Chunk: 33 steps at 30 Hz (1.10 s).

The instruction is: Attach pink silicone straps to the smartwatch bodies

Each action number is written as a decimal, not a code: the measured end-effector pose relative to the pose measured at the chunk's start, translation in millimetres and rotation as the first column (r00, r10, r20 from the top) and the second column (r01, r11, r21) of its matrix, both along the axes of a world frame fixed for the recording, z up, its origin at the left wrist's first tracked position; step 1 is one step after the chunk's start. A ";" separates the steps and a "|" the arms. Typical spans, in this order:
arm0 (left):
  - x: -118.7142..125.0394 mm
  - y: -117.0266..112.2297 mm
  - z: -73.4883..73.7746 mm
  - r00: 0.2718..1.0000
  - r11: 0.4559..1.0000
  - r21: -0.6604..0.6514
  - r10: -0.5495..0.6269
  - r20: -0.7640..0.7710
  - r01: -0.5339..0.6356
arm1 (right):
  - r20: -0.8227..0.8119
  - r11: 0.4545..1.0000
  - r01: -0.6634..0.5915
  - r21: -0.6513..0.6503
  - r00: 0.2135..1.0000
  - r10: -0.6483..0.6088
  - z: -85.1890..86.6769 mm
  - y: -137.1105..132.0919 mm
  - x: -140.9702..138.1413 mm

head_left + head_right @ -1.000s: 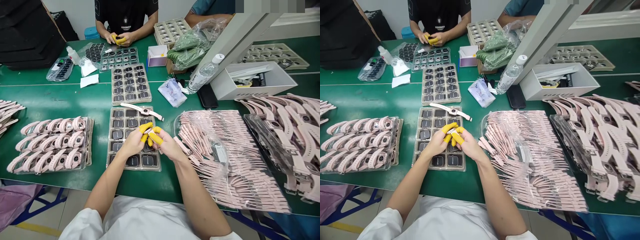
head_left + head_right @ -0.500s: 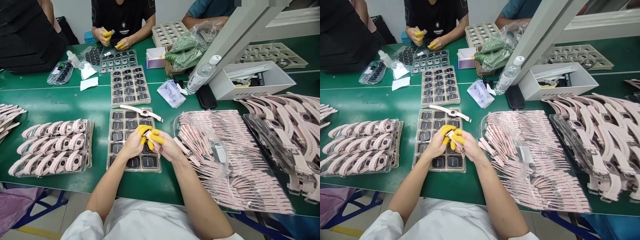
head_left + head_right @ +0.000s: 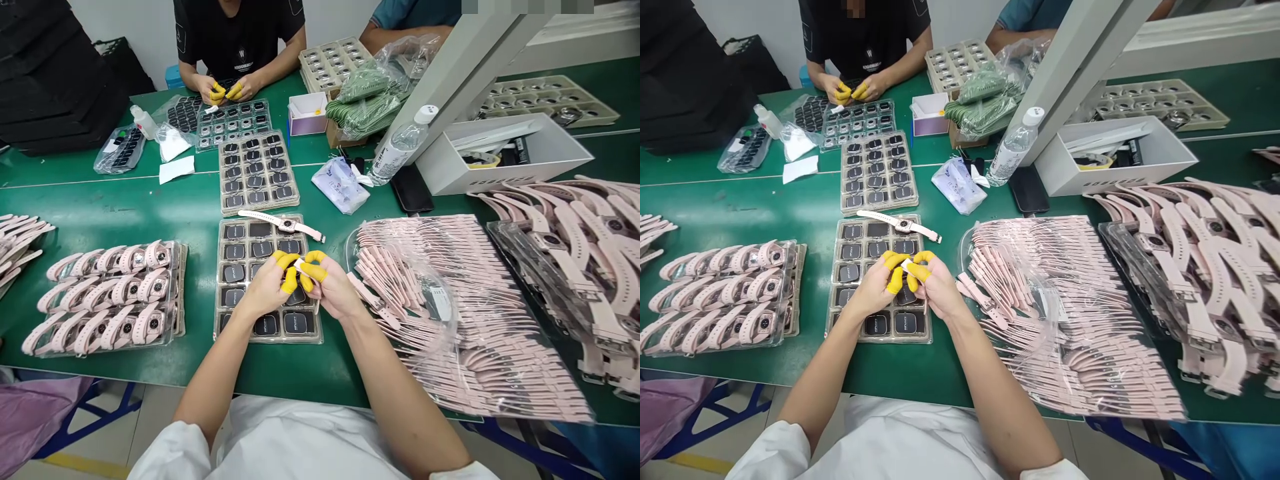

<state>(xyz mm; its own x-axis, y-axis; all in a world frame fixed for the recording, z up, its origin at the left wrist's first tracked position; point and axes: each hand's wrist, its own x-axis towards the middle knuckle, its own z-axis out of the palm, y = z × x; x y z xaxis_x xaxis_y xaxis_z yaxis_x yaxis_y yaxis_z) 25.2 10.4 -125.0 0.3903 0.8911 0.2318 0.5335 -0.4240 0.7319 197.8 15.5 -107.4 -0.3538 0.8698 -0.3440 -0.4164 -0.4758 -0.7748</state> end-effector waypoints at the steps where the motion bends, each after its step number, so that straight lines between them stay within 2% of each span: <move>1: -0.6 0.5 -0.1 1.000 1.000 0.003 -0.010 -0.030 0.010 | 0.008 1.000 -0.001 0.004 1.000 0.001 -0.3 0.0 -0.4; 4: -3.6 1.3 0.4 0.998 0.999 -0.005 -0.042 -0.057 0.041 | 0.025 1.000 -0.009 0.020 1.000 0.009 0.0 -0.4 -1.1; 9: -8.0 1.3 -1.2 0.989 0.996 -0.054 -0.063 0.134 0.070 | 0.008 0.997 -0.030 0.072 1.000 0.029 2.8 -1.2 -1.1; 15: -4.5 2.7 -5.9 0.937 0.990 -0.142 0.057 0.344 -0.008 | 0.002 0.999 0.002 0.050 1.000 -0.002 0.5 0.5 3.1; 19: 2.4 3.7 -1.5 0.878 0.982 -0.130 0.180 0.443 -0.135 | 0.050 0.995 -0.074 0.070 0.996 0.071 -2.3 -0.5 3.0; 21: 4.6 4.6 0.6 0.809 0.975 -0.169 0.213 0.548 -0.143 | 0.061 0.986 -0.157 0.046 0.986 0.154 -1.9 -1.7 2.3; 22: 4.7 5.5 1.2 0.748 0.967 -0.204 0.246 0.617 -0.150 | 0.066 0.978 -0.205 0.028 0.977 0.203 -1.1 -2.1 2.4; 24: 2.3 8.4 2.0 0.579 0.935 -0.287 0.354 0.734 -0.207 | 0.099 0.954 -0.299 -0.003 0.950 0.298 1.0 -2.1 4.7; 26: -3.2 12.5 3.5 0.409 0.885 -0.353 0.456 0.790 -0.304 | 0.170 0.929 -0.369 -0.026 0.914 0.368 3.0 -0.3 10.8; 28: -10.1 17.0 6.1 0.297 0.841 -0.386 0.506 0.810 -0.379 | 0.260 0.916 -0.399 -0.039 0.881 0.395 3.8 3.3 20.8; 30: -16.1 20.6 8.7 0.220 0.800 -0.392 0.527 0.821 -0.454 | 0.329 0.928 -0.371 -0.029 0.873 0.359 2.8 8.2 33.0; 32: -18.7 22.3 9.5 0.165 0.764 -0.401 0.541 0.824 -0.506 | 0.357 0.968 -0.248 0.036 0.908 0.219 0.7 12.9 43.1; 33: -18.0 22.1 8.7 0.165 0.760 -0.410 0.551 0.818 -0.505 | 0.350 0.984 -0.155 0.090 0.930 0.115 -0.3 14.6 45.6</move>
